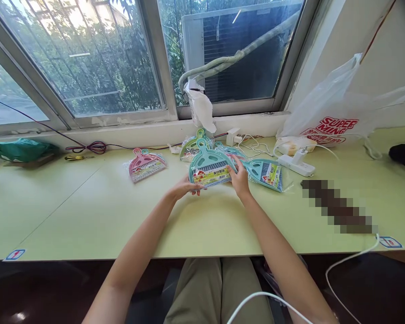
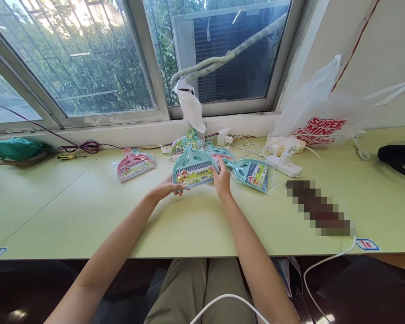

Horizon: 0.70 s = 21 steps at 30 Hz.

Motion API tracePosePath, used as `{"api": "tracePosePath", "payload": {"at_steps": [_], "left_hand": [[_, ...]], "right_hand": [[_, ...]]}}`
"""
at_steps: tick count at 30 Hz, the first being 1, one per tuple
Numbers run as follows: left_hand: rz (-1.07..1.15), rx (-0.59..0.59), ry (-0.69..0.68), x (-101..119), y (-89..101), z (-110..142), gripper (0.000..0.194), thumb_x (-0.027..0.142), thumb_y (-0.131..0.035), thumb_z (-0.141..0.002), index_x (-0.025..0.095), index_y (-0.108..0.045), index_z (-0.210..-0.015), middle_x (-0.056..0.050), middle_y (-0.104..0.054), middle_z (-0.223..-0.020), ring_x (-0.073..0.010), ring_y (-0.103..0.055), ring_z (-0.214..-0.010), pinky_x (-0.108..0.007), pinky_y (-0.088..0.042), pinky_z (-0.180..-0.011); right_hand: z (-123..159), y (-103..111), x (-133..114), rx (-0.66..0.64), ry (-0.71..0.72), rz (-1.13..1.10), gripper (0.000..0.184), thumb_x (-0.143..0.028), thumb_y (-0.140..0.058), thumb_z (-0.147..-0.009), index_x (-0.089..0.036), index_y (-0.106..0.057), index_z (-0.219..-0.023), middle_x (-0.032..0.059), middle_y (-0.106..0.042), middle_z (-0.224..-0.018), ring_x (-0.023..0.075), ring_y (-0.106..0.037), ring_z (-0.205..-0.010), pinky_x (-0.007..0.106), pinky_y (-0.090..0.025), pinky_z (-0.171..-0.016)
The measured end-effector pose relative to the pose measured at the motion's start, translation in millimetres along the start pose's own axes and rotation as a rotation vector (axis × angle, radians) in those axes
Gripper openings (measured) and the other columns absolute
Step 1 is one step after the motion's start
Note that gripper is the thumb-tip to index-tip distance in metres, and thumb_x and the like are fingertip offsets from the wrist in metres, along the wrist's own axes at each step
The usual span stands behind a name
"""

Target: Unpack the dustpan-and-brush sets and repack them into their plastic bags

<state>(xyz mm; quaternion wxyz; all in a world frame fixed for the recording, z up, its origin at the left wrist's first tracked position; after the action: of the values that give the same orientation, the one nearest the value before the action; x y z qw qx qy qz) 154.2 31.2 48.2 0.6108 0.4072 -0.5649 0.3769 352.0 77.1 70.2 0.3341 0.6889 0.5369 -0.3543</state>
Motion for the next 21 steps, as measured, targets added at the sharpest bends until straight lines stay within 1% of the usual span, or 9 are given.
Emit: {"api": "tracePosePath", "payload": {"at_steps": [4,7,11,13,15,16,17,19,21], "left_hand": [[0.021,0.006,0.033,-5,-1.0,-2,0.048,0.035,-0.08,-0.064,0.012,-0.062,-0.102,-0.01,-0.071,-0.083,-0.0098,-0.057,-0.051,-0.019,-0.035,-0.042],[0.001,-0.009,0.049,-7,-1.8,-2,0.05,0.037,-0.079,-0.066,0.013,-0.06,-0.105,-0.012,-0.071,-0.087,-0.0116,-0.061,-0.056,-0.018,-0.038,-0.044],[0.072,0.037,0.019,-1,2.2,-2,0.064,0.037,-0.082,-0.065,0.017,-0.055,-0.12,-0.015,-0.066,-0.115,-0.0216,-0.067,-0.087,-0.022,-0.052,-0.058],[0.193,0.077,-0.027,6,5.0,-3,0.068,0.049,-0.076,-0.07,0.022,-0.051,-0.128,-0.014,-0.06,-0.128,-0.0261,-0.064,-0.103,-0.028,-0.056,-0.067],[0.295,0.113,-0.076,12,6.4,-4,0.076,0.062,-0.067,-0.073,0.026,-0.045,-0.135,-0.013,-0.057,-0.133,-0.0292,-0.061,-0.11,-0.034,-0.058,-0.073],[0.317,0.126,-0.095,14,6.1,-4,0.082,0.065,-0.067,-0.071,0.027,-0.041,-0.139,-0.013,-0.056,-0.134,-0.0305,-0.06,-0.112,-0.035,-0.058,-0.075],[0.313,0.135,-0.109,16,4.8,-3,0.09,0.062,-0.072,-0.068,0.029,-0.036,-0.143,-0.013,-0.055,-0.135,-0.0313,-0.059,-0.113,-0.036,-0.058,-0.076],[0.248,0.157,-0.131,17,1.6,-3,0.104,0.046,-0.084,-0.06,0.031,-0.027,-0.147,-0.013,-0.054,-0.136,-0.0308,-0.059,-0.115,-0.035,-0.058,-0.078],[0.193,0.205,-0.14,14,1.4,-3,0.103,0.034,-0.085,-0.061,0.031,-0.028,-0.146,-0.011,-0.057,-0.133,-0.0279,-0.061,-0.111,-0.035,-0.059,-0.078]], "right_hand": [[-2,2,12,0.045,-0.039,0.005,0.052,-0.047,-0.059,-0.083,-0.022,-0.059,-0.129,0.011,-0.064,-0.127,0.0267,-0.061,-0.112,0.048,-0.046,-0.1],[-2,2,17,0.065,-0.073,-0.016,0.049,-0.046,-0.059,-0.083,-0.02,-0.064,-0.124,0.0108,-0.067,-0.122,0.028,-0.061,-0.112,0.049,-0.044,-0.102],[-1,4,24,0.108,-0.113,-0.026,0.047,-0.046,-0.058,-0.082,-0.018,-0.066,-0.12,0.0111,-0.067,-0.121,0.0291,-0.059,-0.117,0.05,-0.042,-0.105],[0,8,26,0.143,-0.124,-0.03,0.047,-0.044,-0.058,-0.082,-0.017,-0.066,-0.12,0.0123,-0.066,-0.124,0.0292,-0.057,-0.121,0.049,-0.04,-0.106],[2,13,29,0.186,-0.141,-0.043,0.048,-0.043,-0.057,-0.082,-0.016,-0.065,-0.122,0.013,-0.064,-0.127,0.0292,-0.055,-0.123,0.049,-0.039,-0.107],[3,15,31,0.205,-0.15,-0.051,0.049,-0.043,-0.057,-0.082,-0.016,-0.063,-0.123,0.0133,-0.063,-0.128,0.0291,-0.055,-0.123,0.049,-0.04,-0.106],[3,17,32,0.219,-0.155,-0.055,0.05,-0.043,-0.056,-0.083,-0.016,-0.062,-0.125,0.0135,-0.062,-0.128,0.0289,-0.056,-0.122,0.049,-0.04,-0.105],[4,19,32,0.234,-0.153,-0.046,0.051,-0.042,-0.055,-0.083,-0.016,-0.062,-0.125,0.0142,-0.063,-0.128,0.0285,-0.057,-0.12,0.048,-0.042,-0.104],[4,19,29,0.235,-0.134,-0.021,0.05,-0.043,-0.055,-0.083,-0.015,-0.062,-0.124,0.0145,-0.064,-0.125,0.0282,-0.058,-0.118,0.046,-0.043,-0.103]]}}
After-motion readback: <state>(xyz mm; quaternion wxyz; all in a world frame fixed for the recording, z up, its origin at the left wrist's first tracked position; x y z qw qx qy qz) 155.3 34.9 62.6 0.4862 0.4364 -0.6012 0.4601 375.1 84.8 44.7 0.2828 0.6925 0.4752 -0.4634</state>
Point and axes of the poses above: each hand's wrist, its own z-axis away from the middle knuckle, its own y-axis out of the back of the hand, x = y × z, the point moved 10 cm from there along -z, towards the middle knuckle
